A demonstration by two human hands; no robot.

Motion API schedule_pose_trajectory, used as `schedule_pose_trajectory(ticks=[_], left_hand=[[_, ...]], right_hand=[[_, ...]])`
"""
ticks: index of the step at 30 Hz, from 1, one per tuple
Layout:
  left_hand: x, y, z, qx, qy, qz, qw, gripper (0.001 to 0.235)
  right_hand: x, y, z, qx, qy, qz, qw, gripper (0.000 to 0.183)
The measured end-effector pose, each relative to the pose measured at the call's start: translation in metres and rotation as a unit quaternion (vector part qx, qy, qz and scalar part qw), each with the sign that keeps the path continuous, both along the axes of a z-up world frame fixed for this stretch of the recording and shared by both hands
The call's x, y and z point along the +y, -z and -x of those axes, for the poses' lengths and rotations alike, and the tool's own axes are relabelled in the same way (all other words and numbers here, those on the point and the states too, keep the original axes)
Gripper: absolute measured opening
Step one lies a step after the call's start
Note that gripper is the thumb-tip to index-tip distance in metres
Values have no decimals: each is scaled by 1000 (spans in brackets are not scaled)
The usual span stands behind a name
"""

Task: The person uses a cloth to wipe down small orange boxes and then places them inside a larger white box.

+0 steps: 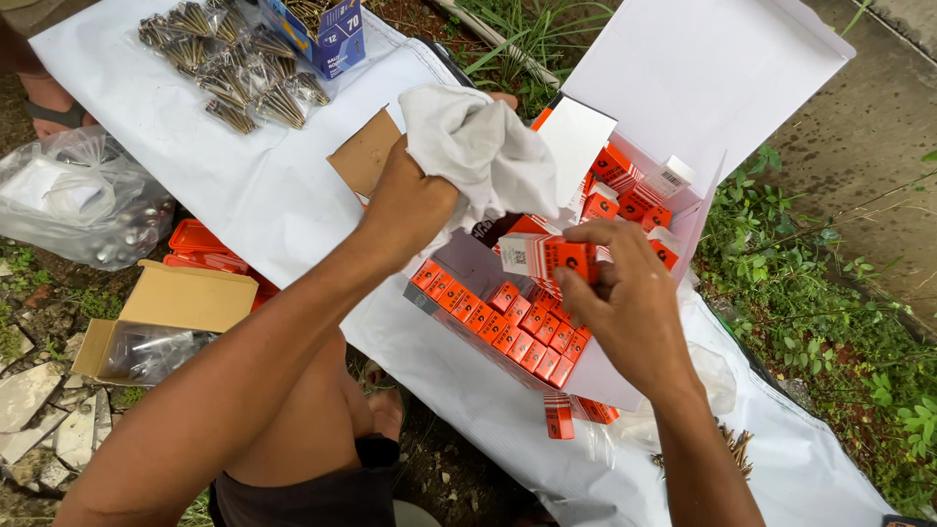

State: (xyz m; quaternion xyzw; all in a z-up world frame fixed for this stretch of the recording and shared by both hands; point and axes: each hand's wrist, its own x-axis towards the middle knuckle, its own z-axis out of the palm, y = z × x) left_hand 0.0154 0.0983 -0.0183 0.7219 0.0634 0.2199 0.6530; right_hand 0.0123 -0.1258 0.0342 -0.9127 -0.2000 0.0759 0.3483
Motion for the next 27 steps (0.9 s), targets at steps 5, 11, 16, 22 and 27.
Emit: schedule_pose_trajectory(ticks=[5, 11, 16, 22, 27], left_hand=[[28, 5, 13, 54, 132, -178, 974, 41], [34, 14, 23, 151, 249, -295, 910, 31], [27, 6, 31, 188, 309, -360, 860, 30], [13, 6, 30, 189, 359, -394, 825, 26], [-1, 9, 22, 201, 386, -453, 779, 22]], right_hand=[[14, 27, 6, 32, -103, 9, 994, 46], [24, 75, 1, -53, -153, 140, 977, 42], [20, 116, 2, -180, -179, 264, 931, 39], [9, 164, -15, -290, -179, 308, 888, 46], [14, 157, -12, -164, -155, 296, 928, 46]])
